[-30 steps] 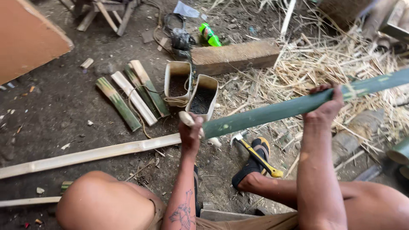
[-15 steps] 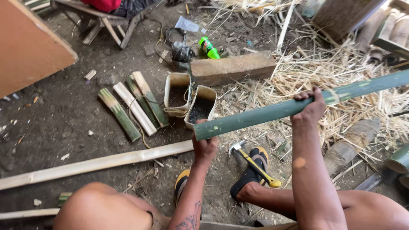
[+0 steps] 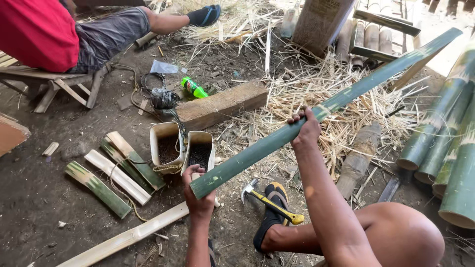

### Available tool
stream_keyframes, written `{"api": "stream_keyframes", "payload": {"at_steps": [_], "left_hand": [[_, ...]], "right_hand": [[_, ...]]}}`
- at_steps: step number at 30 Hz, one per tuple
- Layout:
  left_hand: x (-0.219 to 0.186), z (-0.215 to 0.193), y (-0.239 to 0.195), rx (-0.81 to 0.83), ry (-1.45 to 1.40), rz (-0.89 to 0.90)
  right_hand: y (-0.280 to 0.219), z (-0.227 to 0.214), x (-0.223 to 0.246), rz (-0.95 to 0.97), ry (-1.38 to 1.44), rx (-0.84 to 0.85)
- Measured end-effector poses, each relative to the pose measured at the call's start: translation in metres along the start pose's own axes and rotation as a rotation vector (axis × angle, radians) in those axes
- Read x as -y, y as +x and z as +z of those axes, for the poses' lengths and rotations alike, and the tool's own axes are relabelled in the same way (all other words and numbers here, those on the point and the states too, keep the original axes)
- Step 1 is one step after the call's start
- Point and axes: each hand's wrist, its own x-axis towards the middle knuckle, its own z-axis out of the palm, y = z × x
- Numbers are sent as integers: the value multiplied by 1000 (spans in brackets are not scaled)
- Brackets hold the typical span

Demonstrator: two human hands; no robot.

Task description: The person assembles bamboo pieces by aligning them and securing them with nails and a hammer. They pick up bamboo segments, position them together, and hammer nails to join the pieces.

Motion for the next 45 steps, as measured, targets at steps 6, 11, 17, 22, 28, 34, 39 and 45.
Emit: {"api": "stream_keyframes", "payload": {"at_steps": [6, 11, 17, 22, 28, 34, 39, 45], "left_hand": [[15, 11, 4, -83, 343, 75], [5, 12, 17, -23, -5, -2], [-23, -11, 8, 367, -291, -246], [-14, 7, 9, 197, -310, -128], [-1, 17, 5, 18, -280, -120], [-18, 17, -4, 43, -242, -139], [-34, 16, -4, 55, -229, -245], [-46, 17, -2, 35, -107, -232]], "right_hand": [[7, -2, 4, -3, 23, 111], [14, -13, 5, -22, -104, 107], [15, -8, 19, -34, -2, 63], [-3, -3, 25, -54, -40, 105], [-62, -37, -17, -83, -34, 55], [-82, -88, -207, -358, -1366, 704], [-53, -50, -304, -735, -1848, 1369], [-44, -40, -351, -530, -2551, 1445]]}}
